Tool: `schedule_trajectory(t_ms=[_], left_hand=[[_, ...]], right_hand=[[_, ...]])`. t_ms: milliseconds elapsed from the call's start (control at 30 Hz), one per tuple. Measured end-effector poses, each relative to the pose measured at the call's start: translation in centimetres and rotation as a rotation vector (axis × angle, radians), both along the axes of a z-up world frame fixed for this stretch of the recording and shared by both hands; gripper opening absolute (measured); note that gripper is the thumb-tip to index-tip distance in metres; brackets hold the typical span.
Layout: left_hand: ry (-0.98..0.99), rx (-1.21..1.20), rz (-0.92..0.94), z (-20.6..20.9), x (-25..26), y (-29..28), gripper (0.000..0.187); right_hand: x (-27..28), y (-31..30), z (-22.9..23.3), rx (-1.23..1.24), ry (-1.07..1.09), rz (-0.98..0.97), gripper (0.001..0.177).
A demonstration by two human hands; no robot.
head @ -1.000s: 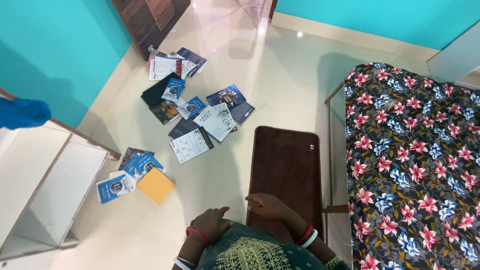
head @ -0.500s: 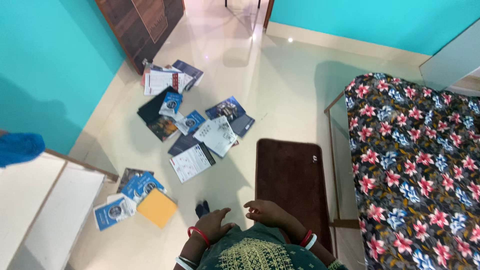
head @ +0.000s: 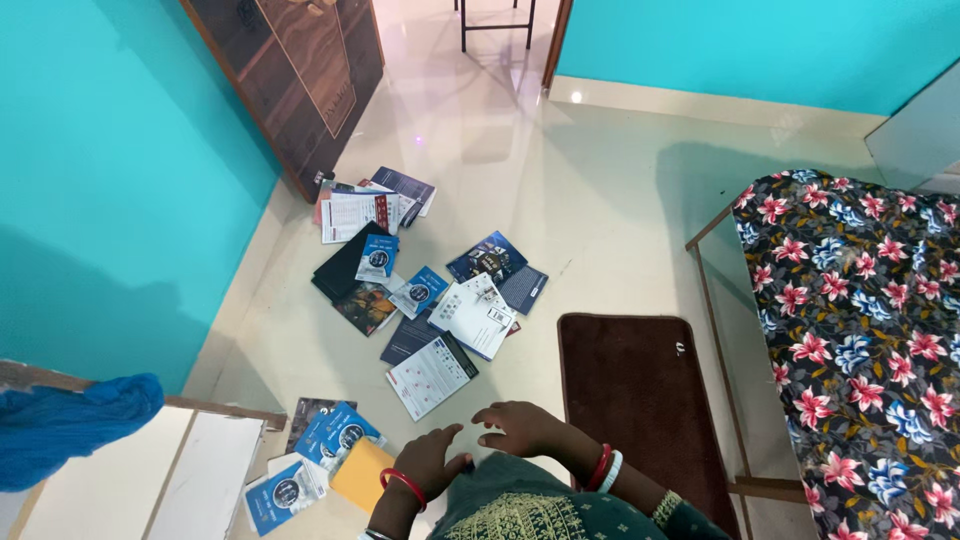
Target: The person picks up several papers and folders from the floor and places them onto a small cabinet near the wall.
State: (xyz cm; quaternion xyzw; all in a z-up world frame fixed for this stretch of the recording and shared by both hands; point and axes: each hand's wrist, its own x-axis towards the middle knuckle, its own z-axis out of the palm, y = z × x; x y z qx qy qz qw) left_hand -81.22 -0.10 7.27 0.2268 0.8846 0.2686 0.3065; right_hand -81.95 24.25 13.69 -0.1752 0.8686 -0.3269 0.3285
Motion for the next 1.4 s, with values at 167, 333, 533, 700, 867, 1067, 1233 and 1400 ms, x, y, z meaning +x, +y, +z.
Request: schedule_trajectory(t_ms=[167,333,533,700,867,1067,1233,1400], left_hand=[[-0.05,-0.024,0.032,-0.1,-1.8,-2.4,0.064],[-0.094,-0.002,0.08,-0.8,-2.4,-3.1,0.063],[-0.164,0.002,0.113,-3.5,-3.2,-3.2,0.066],[-0.066,-0.012,0.016,-4.4,-4.9,-2.6,0.064],[0.007,0.0,-0.009,-3.2,-7.8,-0.5,0.063],[0.022,0.005,0.05,-1.7,-9.1,4.0,0.063],[-0.092,-0.092,0.122,-0.4,-8.7,10.8,0.063],[-0.046,0.037,0.205,-0.9,-8.5,20.2,0.061]], right_hand=[[-2.4,-2.9,-0.6,0.043,-0.04,0.071,0.051],[-3.9,-2.9,-1.7,0.097,-0.046,0.152,0.051],[-6.9,-3.2,-1.7,0.102,-0.025,0.152,0.052],[-7.3,-2.1,-1.8,0.034,0.024,0.115,0.048],[-6.9,1.5,-2.9,0.091,-0.03,0.024,0.046],[-7.5,6.4,-2.8,0.109,-0.131,0.046,0.047],[-10.3,13.5,-2.8,0.068,-0.082,0.06,0.049],[-12.6,22.2,-3.3,-0.014,0.023,0.039,0.05]])
